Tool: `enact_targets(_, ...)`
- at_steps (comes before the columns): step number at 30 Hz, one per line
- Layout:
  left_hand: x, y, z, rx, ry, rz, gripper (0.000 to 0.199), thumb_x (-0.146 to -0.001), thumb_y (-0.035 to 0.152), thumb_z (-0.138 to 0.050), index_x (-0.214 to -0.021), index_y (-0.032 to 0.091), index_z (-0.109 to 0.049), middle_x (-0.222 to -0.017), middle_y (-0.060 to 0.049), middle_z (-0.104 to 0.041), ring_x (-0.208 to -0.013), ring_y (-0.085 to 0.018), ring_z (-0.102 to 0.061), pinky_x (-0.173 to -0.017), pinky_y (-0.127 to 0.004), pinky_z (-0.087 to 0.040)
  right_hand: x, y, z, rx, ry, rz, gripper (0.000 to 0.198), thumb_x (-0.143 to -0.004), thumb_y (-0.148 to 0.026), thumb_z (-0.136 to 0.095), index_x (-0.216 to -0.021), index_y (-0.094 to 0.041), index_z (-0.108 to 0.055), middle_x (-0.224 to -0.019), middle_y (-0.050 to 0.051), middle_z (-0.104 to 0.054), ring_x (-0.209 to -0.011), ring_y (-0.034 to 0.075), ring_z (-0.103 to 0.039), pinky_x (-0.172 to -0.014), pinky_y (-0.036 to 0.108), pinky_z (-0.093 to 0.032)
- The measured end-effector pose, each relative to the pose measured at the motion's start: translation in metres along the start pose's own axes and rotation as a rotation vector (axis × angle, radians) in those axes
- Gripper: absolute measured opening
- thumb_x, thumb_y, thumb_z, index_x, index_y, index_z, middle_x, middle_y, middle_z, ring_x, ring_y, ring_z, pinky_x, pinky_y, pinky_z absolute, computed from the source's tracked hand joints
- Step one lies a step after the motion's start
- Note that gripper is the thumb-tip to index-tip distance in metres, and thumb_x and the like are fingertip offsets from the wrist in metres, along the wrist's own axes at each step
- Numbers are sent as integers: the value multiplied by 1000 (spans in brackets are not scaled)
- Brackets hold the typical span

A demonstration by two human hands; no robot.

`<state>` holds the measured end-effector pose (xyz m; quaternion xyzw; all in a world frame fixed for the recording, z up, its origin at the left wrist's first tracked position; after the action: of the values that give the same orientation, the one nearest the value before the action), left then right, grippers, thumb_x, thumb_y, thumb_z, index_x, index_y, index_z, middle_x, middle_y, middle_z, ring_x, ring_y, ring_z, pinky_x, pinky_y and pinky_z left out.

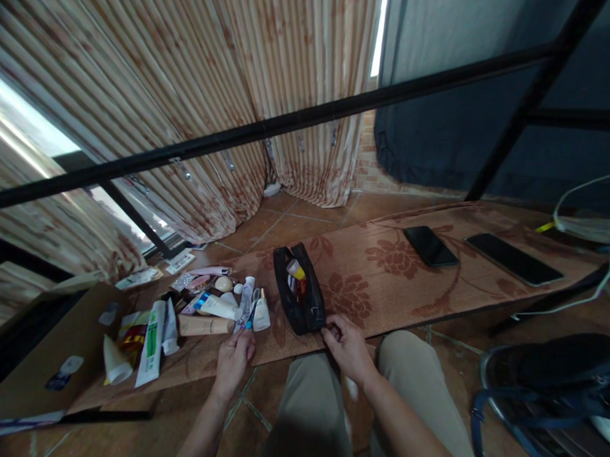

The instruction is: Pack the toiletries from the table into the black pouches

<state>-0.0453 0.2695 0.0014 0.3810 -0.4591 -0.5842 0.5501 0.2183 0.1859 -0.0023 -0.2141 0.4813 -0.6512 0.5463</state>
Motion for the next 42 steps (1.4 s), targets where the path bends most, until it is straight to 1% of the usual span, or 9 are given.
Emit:
enact_targets(4, -1, -2, 0, 0, -5, -8, 36, -83, 46, -50, -59, 18, -49, -45, 5, -40, -43, -8, -37, -45, -21, -29, 0, -2, 1, 12, -2, 6, 17, -86, -31, -52, -84, -18, -62, -73, 2, -56, -63, 16, -53, -61, 27, -42)
enact_targets(10, -3, -8, 0, 5, -9, -7, 37, -84, 47, -48, -60, 18, -48, -47, 5, -39, -43, -8, -36, -44, -21, -28, 0, -3, 3, 17, 12, -3, 18, -86, -34, -53, -82, -18, -61, -71, 2, -55, -61, 15, -52, -60, 27, -43)
enact_targets(17, 0, -1, 0, -9, -10, 4, 38, -84, 48, -48, -60, 18, -49, -46, 5, -40, -42, -8, -37, -44, -21, -29, 0, -4, 2, 18, 9, -3, 17, -86, -32, -53, -80, -18, -60, -71, 1, -55, -62, 15, -53, -60, 27, -42)
enact_targets(21, 0, -3, 1, 6, -5, 10, 38, -83, 49, -49, -60, 18, -49, -45, 5, -40, -42, -8, -36, -44, -21, -29, 0, -4, 3, 27, 14, 1, 17, -85, -31, -53, -81, -18, -61, -70, 1, -55, -61, 15, -52, -59, 27, -42)
enact_targets(25, -1, -4, 1, -38, -13, -8, 40, -85, 49, -45, -59, 19, -48, -43, 5, -39, -42, -9, -37, -44, -22, -28, 0, -5, 4, 29, 16, -1, 18, -85, -32, -52, -82, -18, -62, -71, 2, -56, -62, 15, -53, -60, 27, -42)
enact_targets(30, -1, -2, 2, -66, 2, -9, 44, -87, 52, -42, -58, 19, -49, -42, 5, -40, -41, -10, -38, -46, -23, -30, 0, -9, 5, 20, 19, 1, 20, -86, -34, -52, -82, -18, -62, -71, 3, -57, -61, 16, -53, -59, 27, -42)
enact_targets(34, -1, 0, 2, -61, 13, -1, 45, -86, 53, -42, -58, 19, -50, -42, 4, -42, -42, -10, -40, -46, -23, -31, 0, -9, 7, 22, 36, -3, 20, -84, -34, -53, -81, -18, -63, -70, 2, -57, -60, 15, -53, -58, 27, -43)
enact_targets(42, -2, -3, 1, -61, -9, 6, 46, -87, 54, -41, -58, 19, -50, -41, 4, -40, -41, -10, -38, -46, -24, -29, 0, -6, 3, 19, 10, -12, 19, -86, -33, -51, -82, -18, -61, -71, 2, -56, -61, 15, -52, -59, 27, -42)
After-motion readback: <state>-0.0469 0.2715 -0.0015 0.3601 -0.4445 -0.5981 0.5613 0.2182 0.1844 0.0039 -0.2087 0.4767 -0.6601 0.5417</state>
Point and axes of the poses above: each hand's wrist, its own x-axis away from the middle knuckle, its own z-axis out of the back of the hand, y = z × x, the point moved 10 cm from there along -x, towards the middle knuckle
